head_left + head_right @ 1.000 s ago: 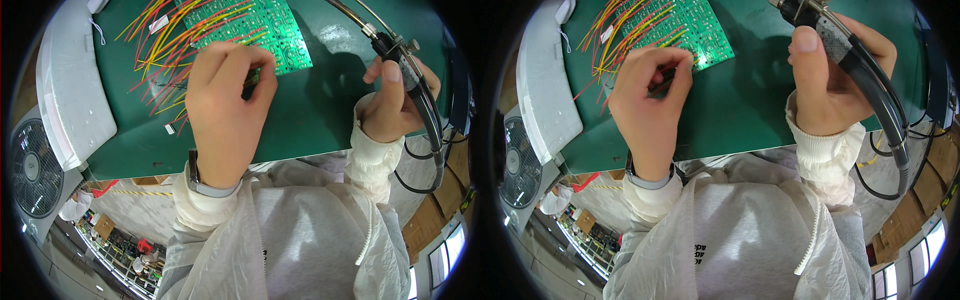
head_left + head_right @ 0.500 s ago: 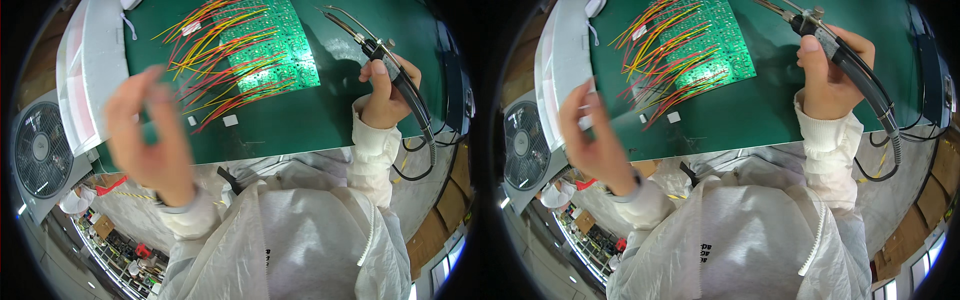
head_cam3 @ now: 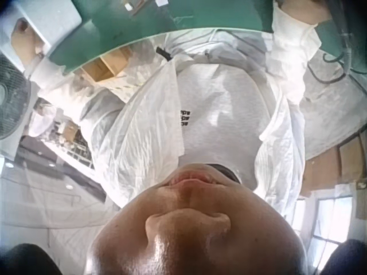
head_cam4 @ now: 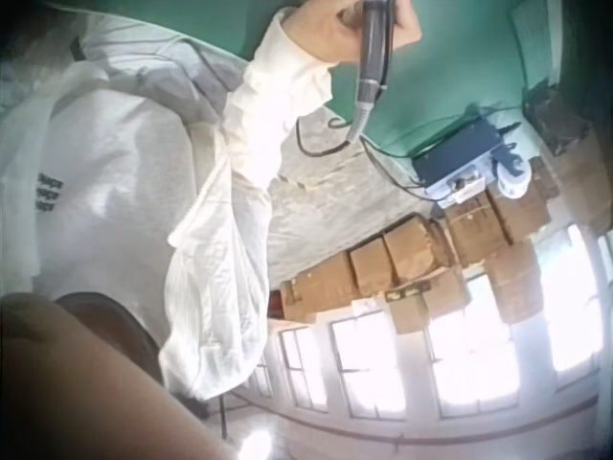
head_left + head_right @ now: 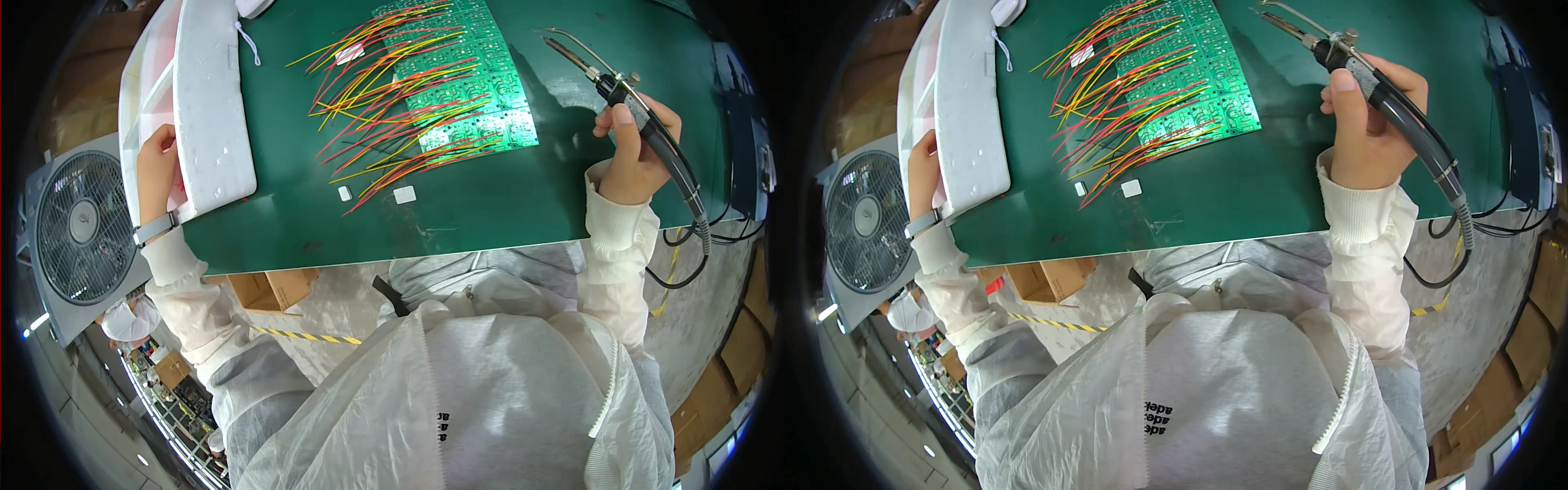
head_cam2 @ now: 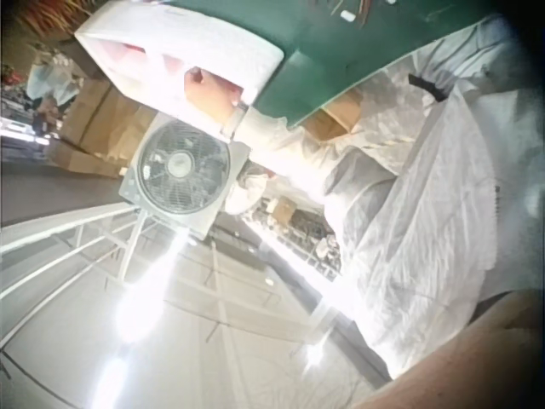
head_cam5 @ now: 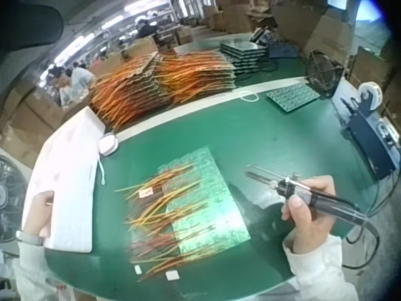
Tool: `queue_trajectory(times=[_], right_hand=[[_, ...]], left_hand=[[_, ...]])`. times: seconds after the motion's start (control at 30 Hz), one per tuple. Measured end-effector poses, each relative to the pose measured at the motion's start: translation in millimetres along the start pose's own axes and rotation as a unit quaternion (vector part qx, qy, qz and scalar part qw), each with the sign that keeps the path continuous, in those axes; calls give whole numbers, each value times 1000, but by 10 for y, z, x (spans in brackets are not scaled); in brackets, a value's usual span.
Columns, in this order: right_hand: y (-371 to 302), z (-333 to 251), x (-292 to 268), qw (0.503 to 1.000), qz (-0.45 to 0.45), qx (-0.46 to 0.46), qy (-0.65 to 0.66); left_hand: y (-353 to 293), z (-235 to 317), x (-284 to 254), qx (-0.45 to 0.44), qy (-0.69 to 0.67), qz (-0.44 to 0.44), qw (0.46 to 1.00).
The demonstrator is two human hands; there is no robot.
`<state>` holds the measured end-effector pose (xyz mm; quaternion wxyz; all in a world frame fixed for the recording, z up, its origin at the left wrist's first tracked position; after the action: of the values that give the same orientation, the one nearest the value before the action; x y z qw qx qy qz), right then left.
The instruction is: The person solders multiple wires to a green printed circuit board with a soldering iron.
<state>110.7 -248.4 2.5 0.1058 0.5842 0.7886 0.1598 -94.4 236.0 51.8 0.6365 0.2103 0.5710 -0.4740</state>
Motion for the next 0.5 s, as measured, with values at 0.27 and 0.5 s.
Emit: queue_trajectory(times=[0.27, 0.5], right_hand=[[-10, 0, -17, 1000, 6, 10, 6], [-14, 42, -46, 1000, 6, 10, 5]], left_hand=[[-19, -179, -178, -32, -13, 79, 996], [-41, -106, -259, -44, -77, 174, 981]])
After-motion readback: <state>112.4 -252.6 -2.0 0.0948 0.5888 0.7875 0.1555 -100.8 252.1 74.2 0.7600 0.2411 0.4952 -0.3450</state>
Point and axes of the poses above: each hand's wrist, its own y-axis towards the middle knuckle, its own x-axis out of the palm, z = x × y, the point moved 9 cm from there along y, towards the middle knuckle, and after that the axes turned 13 degrees about -z, right-handed, at the moved point
